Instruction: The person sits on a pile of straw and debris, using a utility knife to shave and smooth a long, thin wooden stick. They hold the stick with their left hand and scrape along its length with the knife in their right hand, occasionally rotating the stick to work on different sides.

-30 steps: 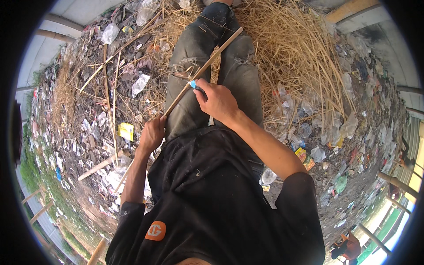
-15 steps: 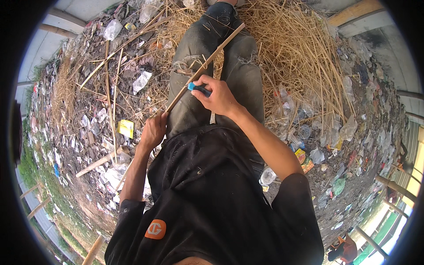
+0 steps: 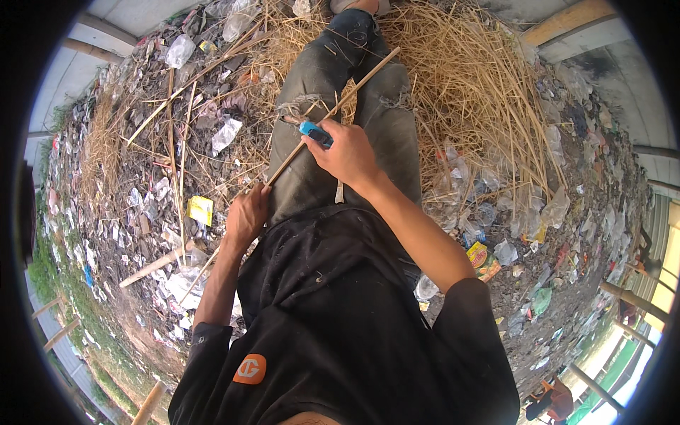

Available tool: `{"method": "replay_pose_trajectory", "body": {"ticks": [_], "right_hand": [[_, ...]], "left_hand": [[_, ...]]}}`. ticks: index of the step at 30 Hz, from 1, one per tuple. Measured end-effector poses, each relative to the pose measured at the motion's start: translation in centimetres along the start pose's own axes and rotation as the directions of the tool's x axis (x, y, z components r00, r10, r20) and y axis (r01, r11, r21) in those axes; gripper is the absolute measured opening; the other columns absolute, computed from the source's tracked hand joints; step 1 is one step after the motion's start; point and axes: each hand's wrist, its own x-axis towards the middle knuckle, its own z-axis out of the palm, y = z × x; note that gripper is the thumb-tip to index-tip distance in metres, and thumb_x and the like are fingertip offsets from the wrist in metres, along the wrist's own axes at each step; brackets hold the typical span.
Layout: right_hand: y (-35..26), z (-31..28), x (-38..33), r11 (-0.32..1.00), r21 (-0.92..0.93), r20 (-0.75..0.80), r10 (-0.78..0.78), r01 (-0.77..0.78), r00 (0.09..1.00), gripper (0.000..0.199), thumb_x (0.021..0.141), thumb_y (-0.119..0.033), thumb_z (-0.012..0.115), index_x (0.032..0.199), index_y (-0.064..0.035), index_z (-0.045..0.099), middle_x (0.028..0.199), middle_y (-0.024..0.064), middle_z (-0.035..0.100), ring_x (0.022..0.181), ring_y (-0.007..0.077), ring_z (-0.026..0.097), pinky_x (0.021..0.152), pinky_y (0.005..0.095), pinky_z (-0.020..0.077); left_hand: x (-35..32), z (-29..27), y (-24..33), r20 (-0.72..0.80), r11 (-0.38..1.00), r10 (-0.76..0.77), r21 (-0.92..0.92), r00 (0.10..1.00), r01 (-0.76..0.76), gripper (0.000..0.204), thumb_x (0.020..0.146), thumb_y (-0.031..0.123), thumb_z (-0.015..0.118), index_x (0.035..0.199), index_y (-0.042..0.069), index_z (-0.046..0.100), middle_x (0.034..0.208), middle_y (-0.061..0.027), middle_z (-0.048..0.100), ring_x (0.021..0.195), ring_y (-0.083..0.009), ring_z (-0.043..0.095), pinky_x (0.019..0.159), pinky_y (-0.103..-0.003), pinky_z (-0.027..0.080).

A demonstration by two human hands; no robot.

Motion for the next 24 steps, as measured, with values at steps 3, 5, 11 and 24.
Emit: {"method": "replay_pose_trajectory", "body": {"ticks": [3, 5, 11, 24], "right_hand": [[-0.3, 0.2, -0.1, 1.000, -0.008, 0.049, 0.015, -0.014, 0.999, 0.027, 0.090, -0.023, 0.080, 0.084, -0.0001, 0.067, 0.066, 0.0098, 0.066, 0.053, 0.0172, 0.063, 0.051, 0.0354, 0.0453], [-1.4, 0.0, -0.5, 0.977, 0.212, 0.060, -0.021, 0.008, 0.998, 0.028, 0.091, -0.023, 0.080, 0.082, -0.0004, 0.066, 0.064, 0.0067, 0.064, 0.052, 0.0149, 0.060, 0.050, 0.0346, 0.0434], [0.1, -5.8, 0.5, 0.872, 0.420, -0.111, 0.323, -0.251, 0.940, 0.019, 0.097, -0.021, 0.074, 0.092, -0.0032, 0.069, 0.065, -0.0039, 0.056, 0.050, 0.0041, 0.046, 0.045, 0.0256, 0.0341], [1.0, -3.9, 2.3, 0.997, -0.072, 0.021, -0.001, 0.002, 1.000, 0.027, 0.089, -0.024, 0.081, 0.100, -0.0001, 0.072, 0.076, 0.0146, 0.072, 0.065, 0.0208, 0.070, 0.058, 0.0329, 0.0511]], "left_hand": [[-0.1, 0.4, -0.4, 0.007, 1.000, -0.004, 0.007, 1.000, 0.004, 0.029, 0.107, 0.034, 0.050, 0.107, 0.006, 0.060, 0.070, -0.0248, 0.065, 0.066, -0.0461, 0.066, 0.061, -0.055, 0.051], [0.1, 0.3, -0.4, 0.019, 0.998, -0.033, -0.045, 0.999, 0.033, 0.030, 0.107, 0.032, 0.051, 0.101, 0.004, 0.060, 0.072, -0.0269, 0.064, 0.070, -0.0481, 0.065, 0.063, -0.056, 0.050], [-0.1, 0.5, -1.0, 0.017, 0.994, -0.022, -0.105, 1.000, 0.024, 0.032, 0.107, 0.034, 0.049, 0.104, 0.005, 0.060, 0.072, -0.0271, 0.065, 0.070, -0.0485, 0.066, 0.064, -0.056, 0.051], [-0.1, 1.1, -1.0, -0.013, 0.999, 0.017, -0.048, 1.000, -0.018, 0.027, 0.107, 0.033, 0.050, 0.106, 0.007, 0.058, 0.069, -0.0252, 0.064, 0.064, -0.0469, 0.065, 0.058, -0.056, 0.050]]}}
